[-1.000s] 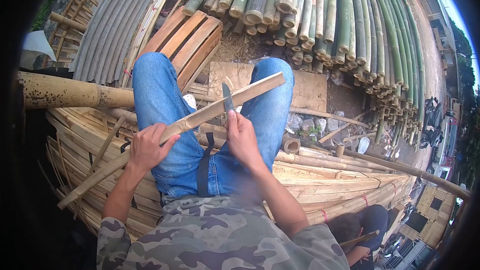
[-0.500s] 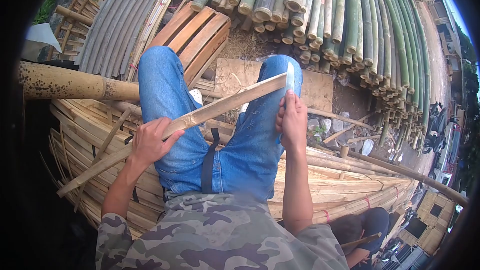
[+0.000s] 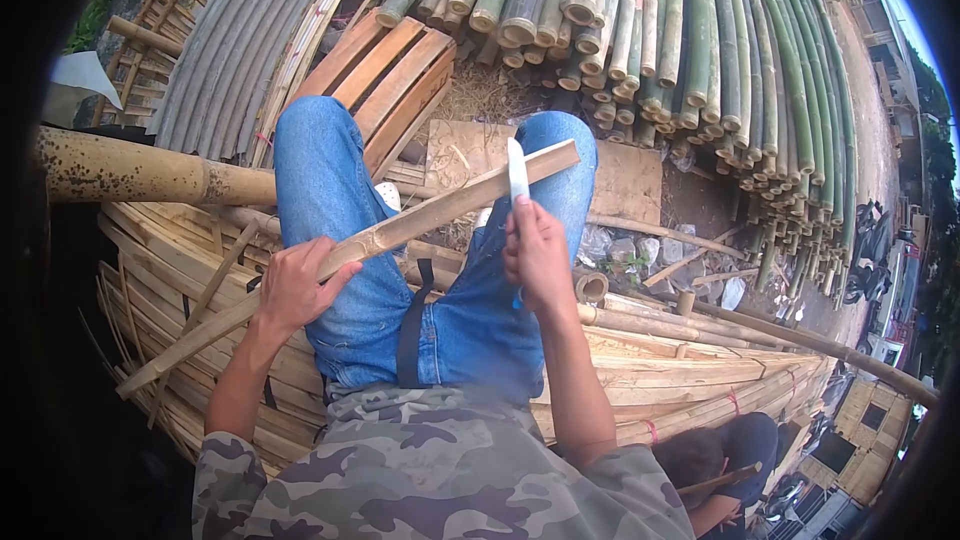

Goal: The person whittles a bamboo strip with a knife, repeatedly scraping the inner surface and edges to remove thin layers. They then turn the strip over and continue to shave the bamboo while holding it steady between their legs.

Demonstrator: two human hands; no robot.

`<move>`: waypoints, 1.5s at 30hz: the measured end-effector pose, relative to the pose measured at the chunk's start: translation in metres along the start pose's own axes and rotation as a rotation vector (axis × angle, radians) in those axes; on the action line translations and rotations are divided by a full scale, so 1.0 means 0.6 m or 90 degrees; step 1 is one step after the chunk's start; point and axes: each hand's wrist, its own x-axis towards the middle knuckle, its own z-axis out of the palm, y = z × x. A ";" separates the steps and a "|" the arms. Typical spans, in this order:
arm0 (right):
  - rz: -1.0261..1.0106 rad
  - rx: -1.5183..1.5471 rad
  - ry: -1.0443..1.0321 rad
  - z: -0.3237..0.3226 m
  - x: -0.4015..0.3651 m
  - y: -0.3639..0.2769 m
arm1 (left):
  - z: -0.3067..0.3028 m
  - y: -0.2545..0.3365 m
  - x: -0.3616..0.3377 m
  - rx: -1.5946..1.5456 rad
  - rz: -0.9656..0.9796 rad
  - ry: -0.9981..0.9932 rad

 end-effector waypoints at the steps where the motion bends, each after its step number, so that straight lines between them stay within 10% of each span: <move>1: -0.063 0.042 0.018 -0.029 0.015 -0.014 | -0.001 0.004 0.004 0.002 0.009 0.004; 10: -0.060 0.000 -0.005 -0.017 0.029 0.001 | 0.003 0.003 0.007 0.013 0.015 -0.006; 14: -0.118 -0.218 -0.236 0.097 -0.035 0.111 | 0.006 0.001 0.009 -0.004 0.047 0.031; 20: -0.077 -0.030 0.007 -0.002 0.018 -0.013 | -0.006 0.001 0.007 -0.038 -0.004 -0.026; 26: -0.163 -0.266 -0.127 0.071 -0.017 0.087 | -0.008 -0.001 0.004 -0.019 0.002 -0.023; 29: -0.001 -0.079 -0.048 0.020 -0.015 0.010 | -0.008 -0.001 0.000 -0.001 0.024 0.001; 45: -0.153 -0.305 0.172 -0.029 -0.002 0.011 | 0.067 0.050 0.045 0.007 0.090 0.096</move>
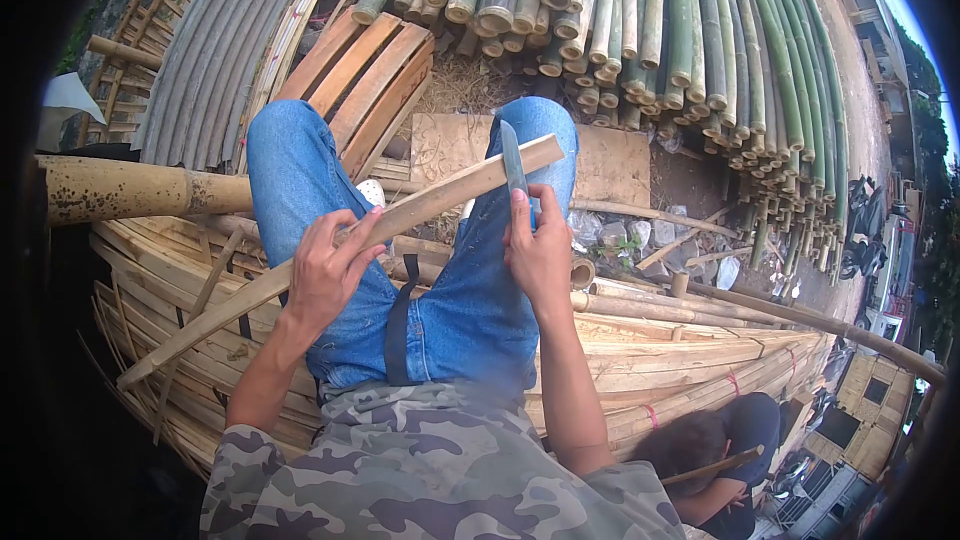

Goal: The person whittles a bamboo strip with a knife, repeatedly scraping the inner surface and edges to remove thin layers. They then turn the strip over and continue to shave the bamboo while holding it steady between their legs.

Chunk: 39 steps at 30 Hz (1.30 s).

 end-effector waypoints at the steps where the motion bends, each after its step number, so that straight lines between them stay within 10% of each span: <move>1: 0.004 0.005 0.002 0.000 0.009 0.018 | -0.012 -0.008 -0.008 0.003 -0.014 0.015; 7: -0.142 -0.236 0.043 0.021 0.026 0.016 | -0.027 -0.028 -0.030 0.118 -0.006 0.049; 13: 0.020 0.061 -0.081 0.049 0.021 -0.030 | -0.016 -0.038 -0.036 0.087 -0.055 0.067; 20: -0.288 -0.066 -0.083 0.099 -0.042 -0.014 | -0.020 -0.027 -0.023 0.038 -0.083 0.049; 39: -0.394 -0.395 -0.309 0.066 -0.117 -0.032 | 0.000 -0.026 -0.015 0.007 -0.099 0.085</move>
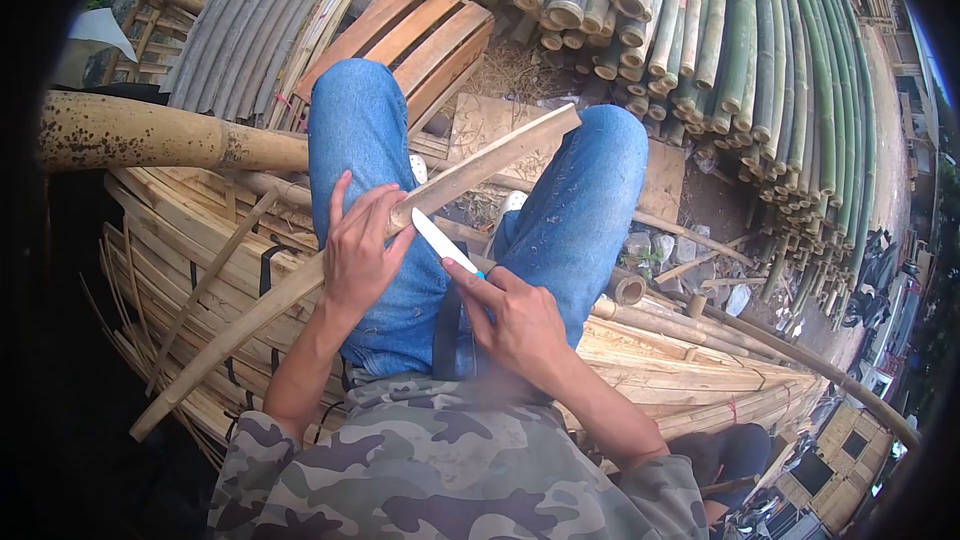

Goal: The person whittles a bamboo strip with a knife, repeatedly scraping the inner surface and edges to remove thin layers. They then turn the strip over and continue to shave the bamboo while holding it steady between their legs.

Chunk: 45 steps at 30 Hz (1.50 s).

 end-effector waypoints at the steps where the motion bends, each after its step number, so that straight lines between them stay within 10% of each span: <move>1: 0.003 0.000 -0.002 -0.002 0.003 0.006 | -0.001 0.001 0.000 0.008 0.003 0.001; 20: 0.148 -0.021 0.199 -0.016 0.020 0.090 | -0.001 -0.002 -0.002 -0.021 -0.005 0.029; 24: -0.014 0.080 0.130 0.042 0.010 0.030 | -0.006 -0.003 0.001 -0.036 0.000 0.023; 45: 0.247 0.555 0.530 -0.054 0.014 0.112 | -0.011 0.033 0.033 -0.099 0.091 -0.070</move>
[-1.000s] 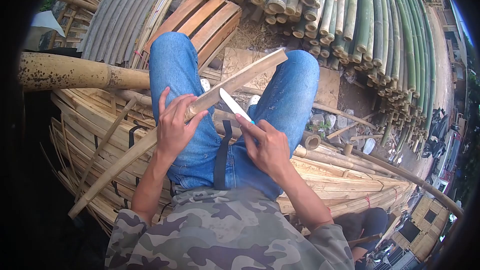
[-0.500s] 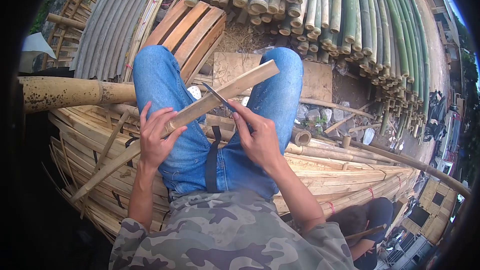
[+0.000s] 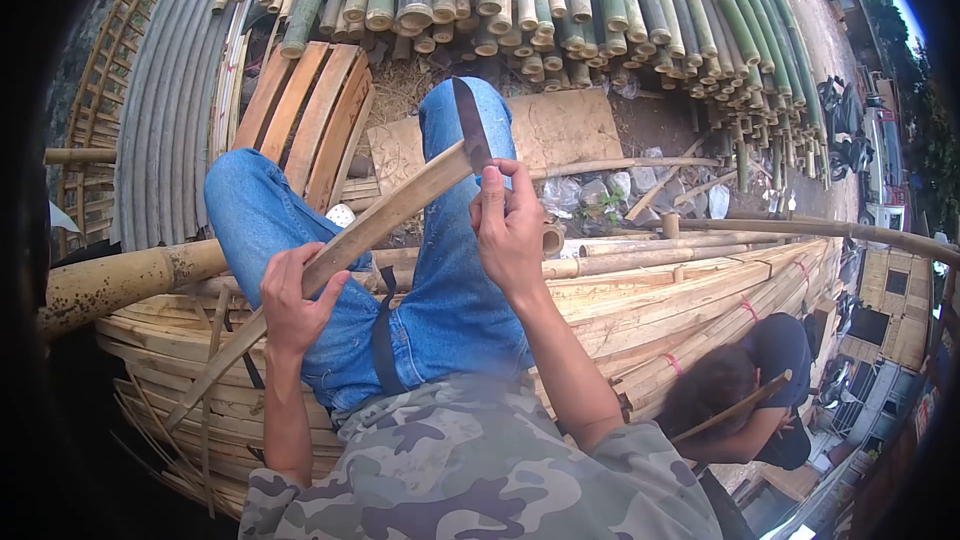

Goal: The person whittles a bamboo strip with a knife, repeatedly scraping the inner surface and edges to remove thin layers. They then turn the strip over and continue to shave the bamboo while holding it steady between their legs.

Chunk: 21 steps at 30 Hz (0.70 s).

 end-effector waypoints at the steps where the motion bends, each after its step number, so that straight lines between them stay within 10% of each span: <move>1: 0.002 0.003 0.004 -0.002 0.001 0.010 | 0.003 0.002 0.004 0.001 0.004 -0.004; 7: -0.021 -0.206 0.059 0.004 0.021 0.058 | 0.024 -0.003 0.009 0.141 -0.025 -0.079; 21: 0.156 0.018 0.017 0.002 0.057 0.055 | 0.081 0.040 0.064 0.106 -0.107 -0.118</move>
